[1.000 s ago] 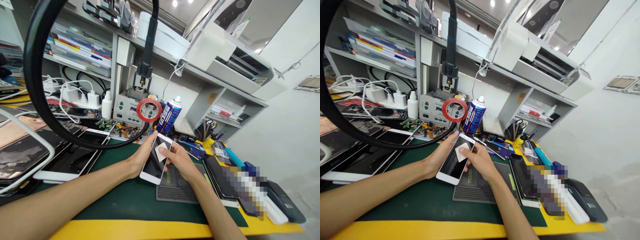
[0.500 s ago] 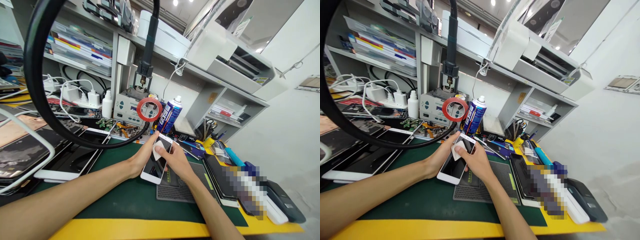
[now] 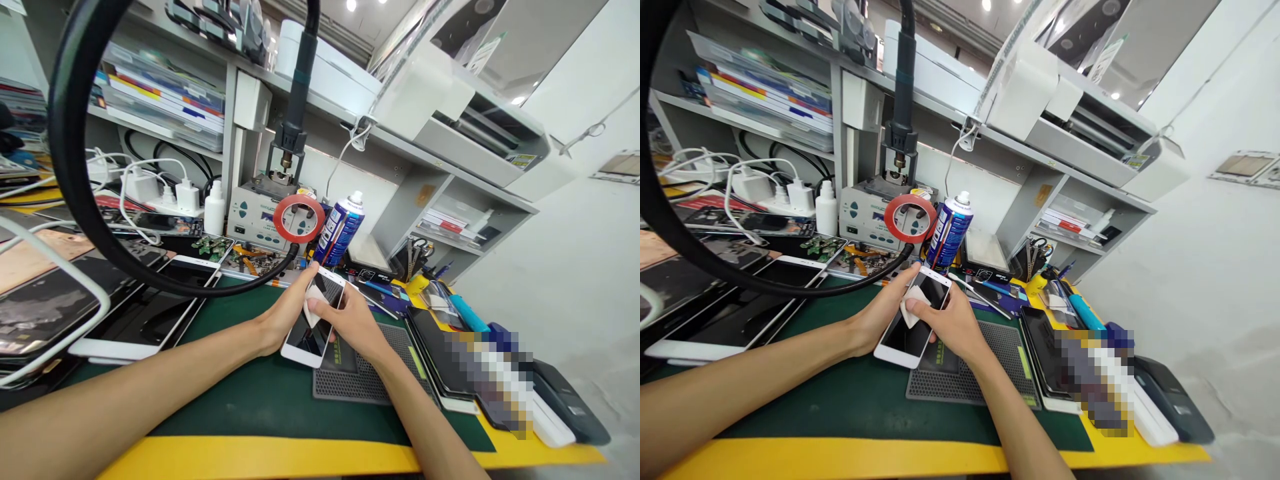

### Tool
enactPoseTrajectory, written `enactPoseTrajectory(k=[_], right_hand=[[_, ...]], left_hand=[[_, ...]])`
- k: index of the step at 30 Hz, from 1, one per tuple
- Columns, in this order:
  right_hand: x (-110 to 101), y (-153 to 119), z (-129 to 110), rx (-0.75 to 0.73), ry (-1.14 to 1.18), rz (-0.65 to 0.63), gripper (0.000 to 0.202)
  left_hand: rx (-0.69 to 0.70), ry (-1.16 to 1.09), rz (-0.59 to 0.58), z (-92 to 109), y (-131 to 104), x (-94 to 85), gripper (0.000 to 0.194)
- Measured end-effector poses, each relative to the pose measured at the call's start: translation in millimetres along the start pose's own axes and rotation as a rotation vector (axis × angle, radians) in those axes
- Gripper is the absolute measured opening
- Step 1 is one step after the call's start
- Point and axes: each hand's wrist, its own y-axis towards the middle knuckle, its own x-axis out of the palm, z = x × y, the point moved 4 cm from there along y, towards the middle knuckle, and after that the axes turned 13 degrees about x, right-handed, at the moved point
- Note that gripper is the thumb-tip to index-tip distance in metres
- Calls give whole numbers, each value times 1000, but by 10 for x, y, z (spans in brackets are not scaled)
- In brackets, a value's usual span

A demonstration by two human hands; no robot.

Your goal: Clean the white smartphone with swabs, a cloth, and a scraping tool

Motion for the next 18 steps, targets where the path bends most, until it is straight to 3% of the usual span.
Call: enactPoseTrajectory(k=[7,18], right_hand=[[-11,-8,-3,-8,34,-55,42],[-18,11,25,-19,0,7,46]], left_hand=[[5,-8,-4,-11,7,-10,66],[4,-21,-10,-17,13,-7,67]])
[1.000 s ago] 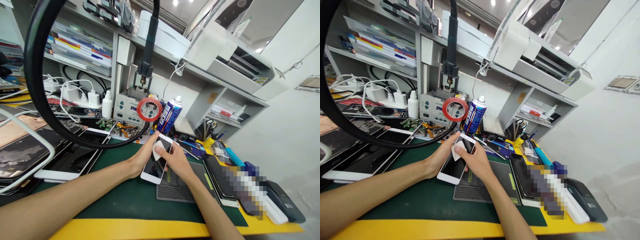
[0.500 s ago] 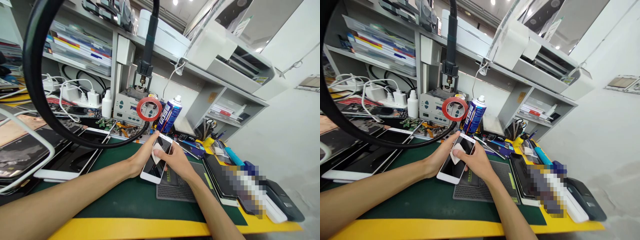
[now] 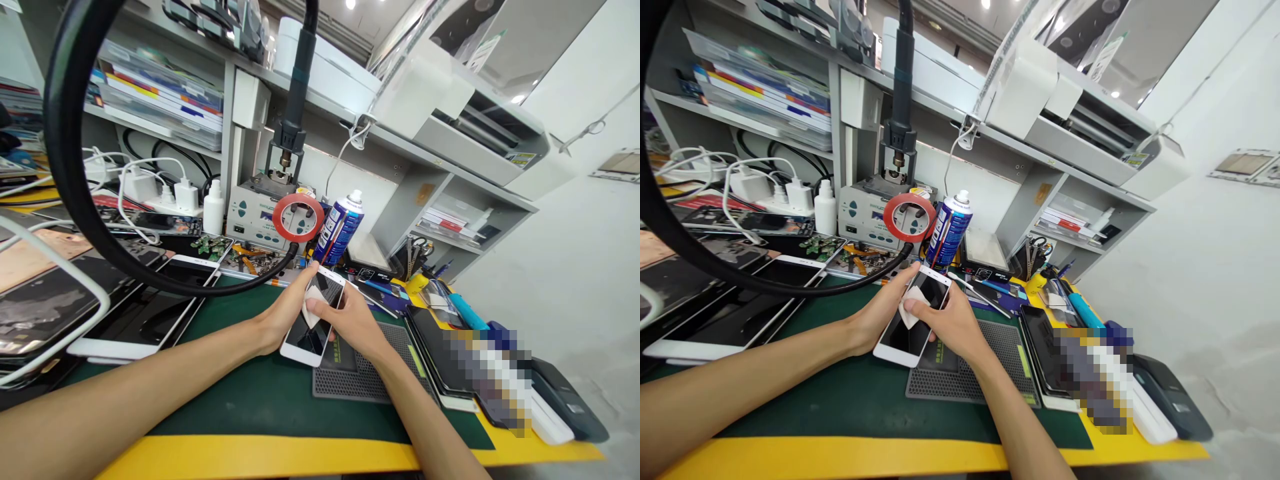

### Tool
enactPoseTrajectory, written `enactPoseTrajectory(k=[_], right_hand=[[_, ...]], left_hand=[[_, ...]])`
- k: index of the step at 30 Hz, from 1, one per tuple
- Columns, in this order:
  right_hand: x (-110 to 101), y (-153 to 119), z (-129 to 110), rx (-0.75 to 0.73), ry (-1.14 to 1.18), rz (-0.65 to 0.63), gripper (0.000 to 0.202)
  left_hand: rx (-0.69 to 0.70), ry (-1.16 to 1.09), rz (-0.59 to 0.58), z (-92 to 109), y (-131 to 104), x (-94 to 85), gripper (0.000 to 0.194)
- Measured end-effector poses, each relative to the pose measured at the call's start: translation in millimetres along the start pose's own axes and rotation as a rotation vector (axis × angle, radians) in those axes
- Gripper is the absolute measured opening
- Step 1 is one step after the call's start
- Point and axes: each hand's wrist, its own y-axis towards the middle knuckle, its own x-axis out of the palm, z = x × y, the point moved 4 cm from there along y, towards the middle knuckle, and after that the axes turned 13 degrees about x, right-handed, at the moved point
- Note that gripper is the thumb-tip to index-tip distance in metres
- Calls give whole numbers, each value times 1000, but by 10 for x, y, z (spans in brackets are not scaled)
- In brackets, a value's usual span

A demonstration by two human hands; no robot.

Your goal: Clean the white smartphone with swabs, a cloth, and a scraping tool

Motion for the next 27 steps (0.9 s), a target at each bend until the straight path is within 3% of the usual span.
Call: enactPoseTrajectory(k=[27], right_hand=[[3,-16,5,6,-47,35,57]], left_hand=[[34,-16,0,27,-22,34,63]])
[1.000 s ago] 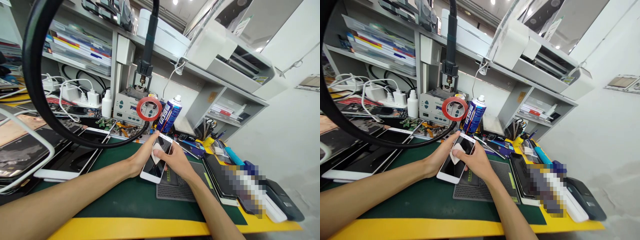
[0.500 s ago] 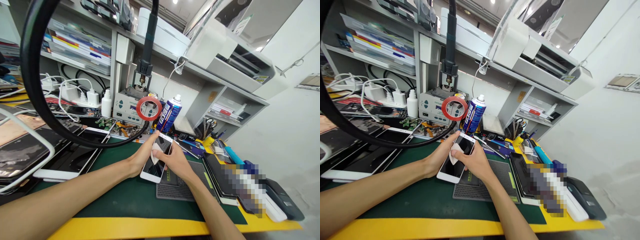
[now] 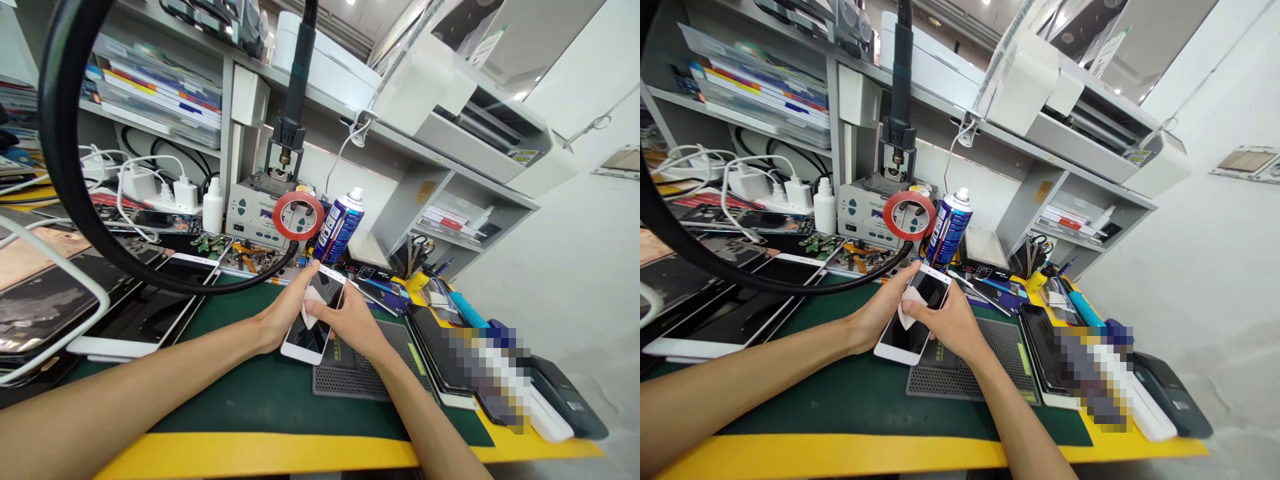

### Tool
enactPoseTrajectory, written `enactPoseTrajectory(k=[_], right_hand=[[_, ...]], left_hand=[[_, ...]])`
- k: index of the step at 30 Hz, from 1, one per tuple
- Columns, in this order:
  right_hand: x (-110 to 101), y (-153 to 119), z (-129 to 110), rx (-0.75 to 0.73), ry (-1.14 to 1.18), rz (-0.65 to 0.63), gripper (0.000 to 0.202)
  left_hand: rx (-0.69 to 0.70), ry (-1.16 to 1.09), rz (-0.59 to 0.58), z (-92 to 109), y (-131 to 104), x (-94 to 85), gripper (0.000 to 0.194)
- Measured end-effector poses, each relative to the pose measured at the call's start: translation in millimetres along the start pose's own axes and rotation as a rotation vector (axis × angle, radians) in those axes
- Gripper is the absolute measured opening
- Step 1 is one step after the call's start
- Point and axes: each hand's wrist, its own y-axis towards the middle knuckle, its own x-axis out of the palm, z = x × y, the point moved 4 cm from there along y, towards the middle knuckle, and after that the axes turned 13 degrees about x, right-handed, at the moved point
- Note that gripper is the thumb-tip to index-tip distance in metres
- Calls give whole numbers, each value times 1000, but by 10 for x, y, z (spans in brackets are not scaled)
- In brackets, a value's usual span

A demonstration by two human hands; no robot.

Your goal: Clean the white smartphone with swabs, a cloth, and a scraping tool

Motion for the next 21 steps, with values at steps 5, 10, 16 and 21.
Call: enactPoseTrajectory(k=[5,10,16,21], right_hand=[[3,0,-5,-14,-20,-13,57],[18,-13,-32,-6,-38,-1,57],[21,-15,-40,-5,-36,-9,58],[18,-21,-43,-4,-43,-3,58]], left_hand=[[5,0,5,0,-2,-6,61],[14,-28,-22,-9,5,-11,60],[22,-63,-37,-24,18,-19,58],[16,-58,-29,-39,26,-33,59]])
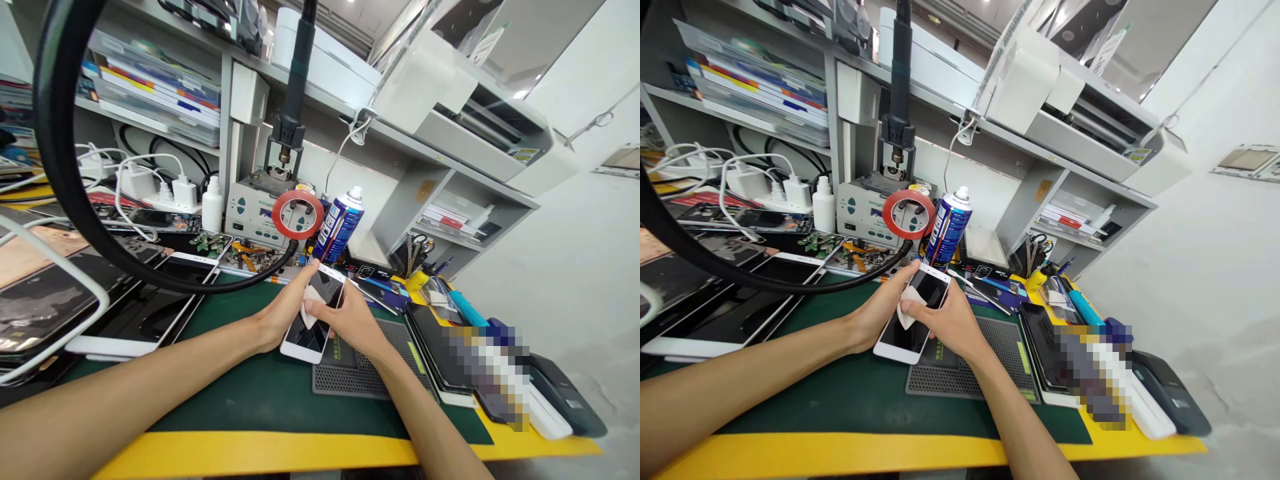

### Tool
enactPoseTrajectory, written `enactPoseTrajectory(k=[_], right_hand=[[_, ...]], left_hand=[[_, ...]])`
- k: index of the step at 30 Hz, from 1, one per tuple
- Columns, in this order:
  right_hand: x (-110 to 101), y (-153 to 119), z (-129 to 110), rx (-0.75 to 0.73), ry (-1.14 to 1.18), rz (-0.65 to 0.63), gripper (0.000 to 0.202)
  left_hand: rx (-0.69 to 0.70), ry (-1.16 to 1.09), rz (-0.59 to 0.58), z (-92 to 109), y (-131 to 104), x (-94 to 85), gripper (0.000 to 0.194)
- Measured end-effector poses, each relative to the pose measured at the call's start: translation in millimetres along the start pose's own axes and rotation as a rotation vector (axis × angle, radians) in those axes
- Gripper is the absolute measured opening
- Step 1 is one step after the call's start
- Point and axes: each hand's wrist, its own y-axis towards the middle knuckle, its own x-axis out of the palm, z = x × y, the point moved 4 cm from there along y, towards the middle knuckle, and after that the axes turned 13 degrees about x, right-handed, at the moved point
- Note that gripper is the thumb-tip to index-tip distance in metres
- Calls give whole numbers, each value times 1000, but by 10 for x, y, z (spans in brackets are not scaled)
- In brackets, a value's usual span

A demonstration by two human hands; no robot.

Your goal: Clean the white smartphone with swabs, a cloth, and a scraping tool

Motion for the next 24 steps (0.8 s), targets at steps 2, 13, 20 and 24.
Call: enactPoseTrajectory(k=[2,13,20,24], right_hand=[[1,-3,-1,1,2,-3,58],[-3,4,18,-17,0,-17,56],[-16,17,49,-32,-10,-25,56],[-19,23,58,-30,-3,-20,56]], left_hand=[[0,7,3,1,0,1,59],[3,14,10,1,-2,-3,60],[0,20,11,-4,-5,-17,61],[-16,27,35,-10,0,-31,61]])
